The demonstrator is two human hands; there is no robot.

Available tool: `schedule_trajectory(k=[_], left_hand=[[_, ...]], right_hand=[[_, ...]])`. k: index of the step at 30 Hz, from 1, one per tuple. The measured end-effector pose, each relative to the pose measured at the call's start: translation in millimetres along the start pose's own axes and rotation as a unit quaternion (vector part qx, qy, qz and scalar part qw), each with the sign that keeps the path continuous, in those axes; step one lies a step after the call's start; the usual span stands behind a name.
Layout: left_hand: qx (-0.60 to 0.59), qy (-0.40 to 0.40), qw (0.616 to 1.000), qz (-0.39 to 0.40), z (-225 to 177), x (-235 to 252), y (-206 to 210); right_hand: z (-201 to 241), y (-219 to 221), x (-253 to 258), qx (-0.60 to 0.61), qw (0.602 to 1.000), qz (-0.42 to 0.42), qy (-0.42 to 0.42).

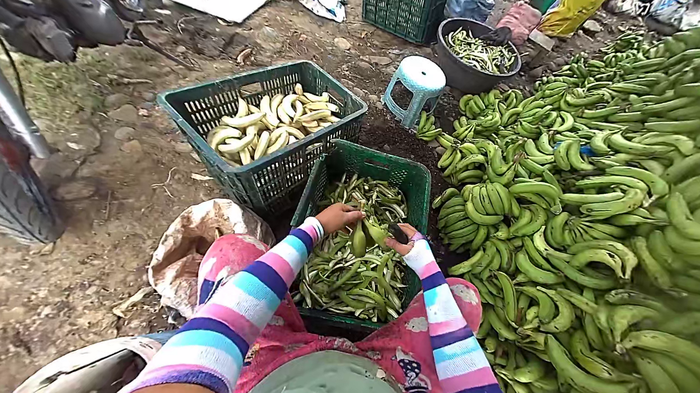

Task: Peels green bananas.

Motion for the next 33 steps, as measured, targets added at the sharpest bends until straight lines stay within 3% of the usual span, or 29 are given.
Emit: schedule_trajectory(k=[5, 10, 13, 15, 18, 20, 22, 25, 28, 31, 33], left_hand=[[0.004, -0.014, 0.999, 0.039, 4.0, -2.5, 13.1], [-0.033, -0.047, 0.998, 0.013, 27.9, 2.4, 17.0], [-0.083, -0.042, 0.995, -0.03, 44.9, -6.2, 16.1], [-0.099, -0.087, 0.99, -0.055, 65.3, -9.3, 14.6], [-0.175, -0.192, 0.966, -0.011, 84.3, -14.8, 23.2], [-0.272, -0.186, 0.943, 0.053, 81.3, -17.3, 27.2], [-0.331, -0.125, 0.932, 0.084, 66.4, -23.1, 29.8], [-0.36, -0.056, 0.931, -0.014, 45.8, -20.1, 39.3], [-0.222, -0.068, 0.954, -0.192, 47.0, 17.9, 35.8], [-0.09, -0.011, 0.937, -0.338, 44.7, 47.9, 21.4], [-0.055, -0.007, 0.926, -0.372, 43.2, 54.8, -5.6]], right_hand=[[16.3, 7.3, -6.0, -0.002, 0.988, 0.122, 0.093], [-31.5, 43.8, 12.3, 0.021, 0.99, 0.073, 0.115], [-9.3, 44.3, 2.2, 0.03, 0.985, 0.077, 0.152], [-3.5, 45.3, 0.9, 0.005, 0.985, 0.072, 0.158], [-11.3, 55.2, 7.0, -0.079, 0.992, 0.066, 0.072], [-2.3, 63.5, 3.5, -0.147, 0.985, 0.085, -0.008], [8.2, 74.9, -3.6, -0.2, 0.974, 0.102, -0.036], [23.6, 80.5, -17.3, -0.227, 0.967, 0.114, 0.017], [10.3, 73.3, -19.5, -0.178, 0.979, 0.067, 0.067], [26.5, 59.6, -40.1, -0.122, 0.975, 0.097, 0.159], [28.8, 57.6, -63.0, -0.126, 0.973, 0.106, 0.161]])
Point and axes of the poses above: each hand's wrist, its own x-axis towards the middle knuckle, its own y-axis out of the palm, z = x × y, the point moved 2 cm from there along x, towards the middle knuckle, and after that the axes turned 5 degrees about z, right-handed, at the moved point
